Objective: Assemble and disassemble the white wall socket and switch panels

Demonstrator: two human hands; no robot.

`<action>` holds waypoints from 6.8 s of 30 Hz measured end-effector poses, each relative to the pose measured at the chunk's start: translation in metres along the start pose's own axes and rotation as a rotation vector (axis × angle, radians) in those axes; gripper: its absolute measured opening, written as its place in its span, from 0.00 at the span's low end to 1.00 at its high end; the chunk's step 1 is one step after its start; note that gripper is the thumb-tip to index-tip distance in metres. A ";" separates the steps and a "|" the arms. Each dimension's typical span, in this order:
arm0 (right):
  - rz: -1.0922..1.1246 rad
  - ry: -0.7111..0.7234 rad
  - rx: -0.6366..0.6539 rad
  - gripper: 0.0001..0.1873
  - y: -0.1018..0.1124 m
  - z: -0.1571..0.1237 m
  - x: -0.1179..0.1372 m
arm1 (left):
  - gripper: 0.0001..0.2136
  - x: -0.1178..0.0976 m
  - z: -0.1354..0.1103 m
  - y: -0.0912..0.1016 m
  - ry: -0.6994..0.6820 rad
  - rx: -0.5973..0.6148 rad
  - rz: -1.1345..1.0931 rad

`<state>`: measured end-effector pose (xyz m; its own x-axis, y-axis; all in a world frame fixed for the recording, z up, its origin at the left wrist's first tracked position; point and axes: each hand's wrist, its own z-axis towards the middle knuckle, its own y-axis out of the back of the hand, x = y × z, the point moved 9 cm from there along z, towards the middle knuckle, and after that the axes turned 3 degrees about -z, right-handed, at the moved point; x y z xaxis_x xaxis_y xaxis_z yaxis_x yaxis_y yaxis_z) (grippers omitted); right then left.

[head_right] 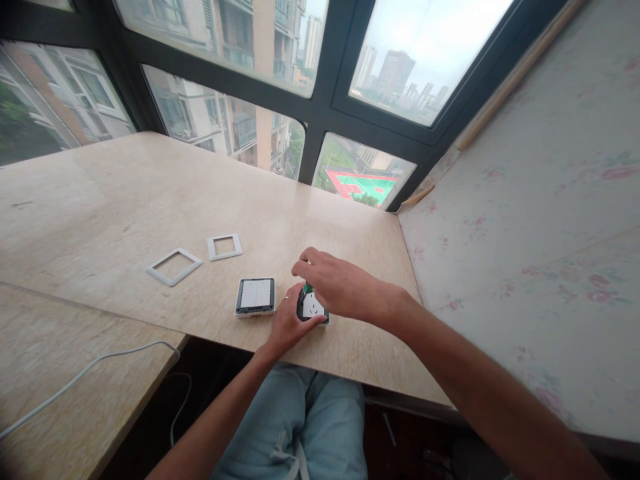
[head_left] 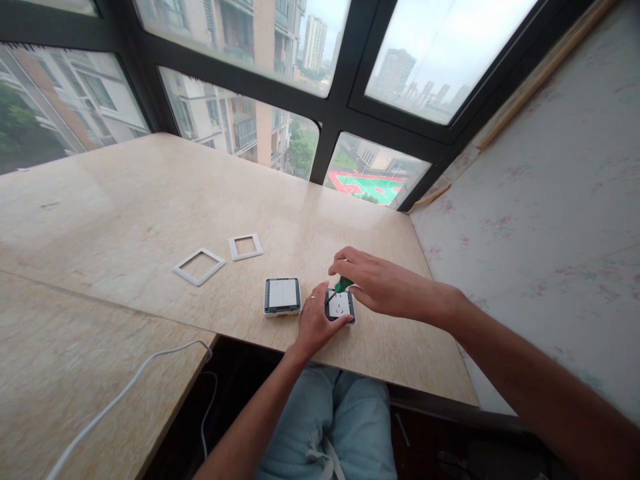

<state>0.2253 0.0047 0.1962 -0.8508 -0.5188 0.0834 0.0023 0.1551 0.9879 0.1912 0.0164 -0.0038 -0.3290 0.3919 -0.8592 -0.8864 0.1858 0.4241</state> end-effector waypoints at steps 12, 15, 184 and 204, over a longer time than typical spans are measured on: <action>-0.186 -0.225 -0.045 0.10 0.002 0.004 -0.024 | 0.42 0.000 0.000 0.000 0.016 0.008 -0.010; -0.023 -0.100 -0.061 0.19 0.000 0.001 -0.017 | 0.41 -0.002 0.000 0.001 0.003 0.006 -0.023; 0.869 -0.918 -0.969 0.19 -0.198 -0.094 -0.180 | 0.48 -0.016 -0.005 -0.003 -0.142 0.044 0.193; 0.586 -0.703 -0.894 0.09 -0.186 -0.078 -0.154 | 0.45 -0.025 -0.008 0.002 -0.167 0.056 0.187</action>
<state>0.3970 -0.0099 0.0094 -0.6955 0.0320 0.7178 0.5874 -0.5500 0.5937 0.1947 -0.0005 0.0160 -0.4229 0.5662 -0.7075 -0.7943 0.1441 0.5901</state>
